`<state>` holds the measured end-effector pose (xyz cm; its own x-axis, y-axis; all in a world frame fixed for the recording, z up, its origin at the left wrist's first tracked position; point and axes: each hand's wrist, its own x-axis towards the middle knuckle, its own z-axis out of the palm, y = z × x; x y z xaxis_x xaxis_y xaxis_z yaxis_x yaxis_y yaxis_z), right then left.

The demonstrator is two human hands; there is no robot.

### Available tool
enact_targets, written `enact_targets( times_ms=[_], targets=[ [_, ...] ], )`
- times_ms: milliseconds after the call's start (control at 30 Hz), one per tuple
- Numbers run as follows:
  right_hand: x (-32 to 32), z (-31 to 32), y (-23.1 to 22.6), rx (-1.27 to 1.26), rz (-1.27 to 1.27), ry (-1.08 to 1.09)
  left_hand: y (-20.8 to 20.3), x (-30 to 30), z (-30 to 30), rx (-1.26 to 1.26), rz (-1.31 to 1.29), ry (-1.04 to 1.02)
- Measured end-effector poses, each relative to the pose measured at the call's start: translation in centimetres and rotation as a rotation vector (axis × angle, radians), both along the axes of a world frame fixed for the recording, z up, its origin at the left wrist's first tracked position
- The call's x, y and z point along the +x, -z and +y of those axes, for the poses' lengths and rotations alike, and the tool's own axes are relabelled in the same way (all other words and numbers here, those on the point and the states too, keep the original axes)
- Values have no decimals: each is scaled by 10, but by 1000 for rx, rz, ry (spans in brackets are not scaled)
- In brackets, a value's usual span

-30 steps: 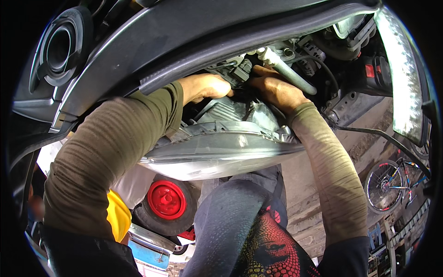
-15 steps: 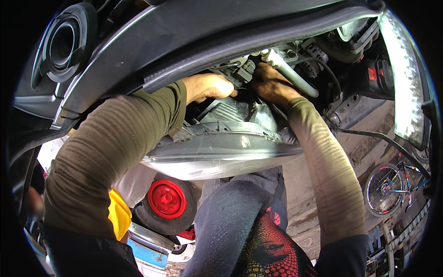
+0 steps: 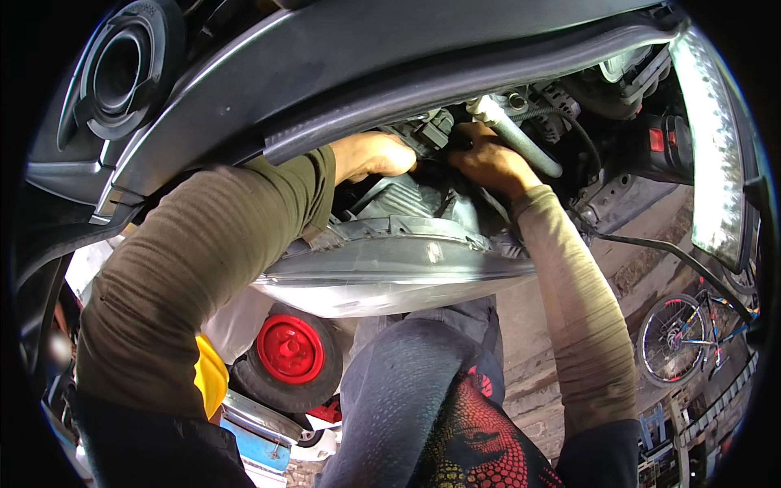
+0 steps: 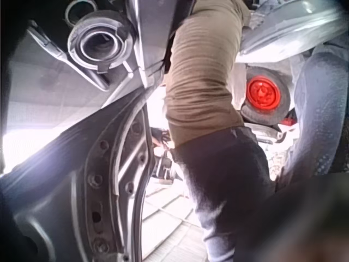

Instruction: The person works under the open hood of a grey car, manipulating wires and connectors near the headlight assembly. They then remove a small cylindrical component, inspect it, and reinsert it into the headlight area.

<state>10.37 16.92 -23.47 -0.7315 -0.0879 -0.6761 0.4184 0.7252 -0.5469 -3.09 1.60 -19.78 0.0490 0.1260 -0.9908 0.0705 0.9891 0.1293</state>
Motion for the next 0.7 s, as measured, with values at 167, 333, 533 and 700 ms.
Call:
enact_targets(
  times_ms=[167, 333, 533, 700],
  targets=[
    [-12, -3, 25, 25, -233, 270, -5, 0, 1, -25, -55, -47],
    [-4, 4, 25, 143, -221, 421, -8, 0, 2, -27, -78, -67],
    [20, 0, 0, 92, 224, 163, -5, -1, 0, -29, -88, -76],
    [14, 6, -14, 25, 431, -99, -2, -1, -1, -9, -92, -68]
  ],
)
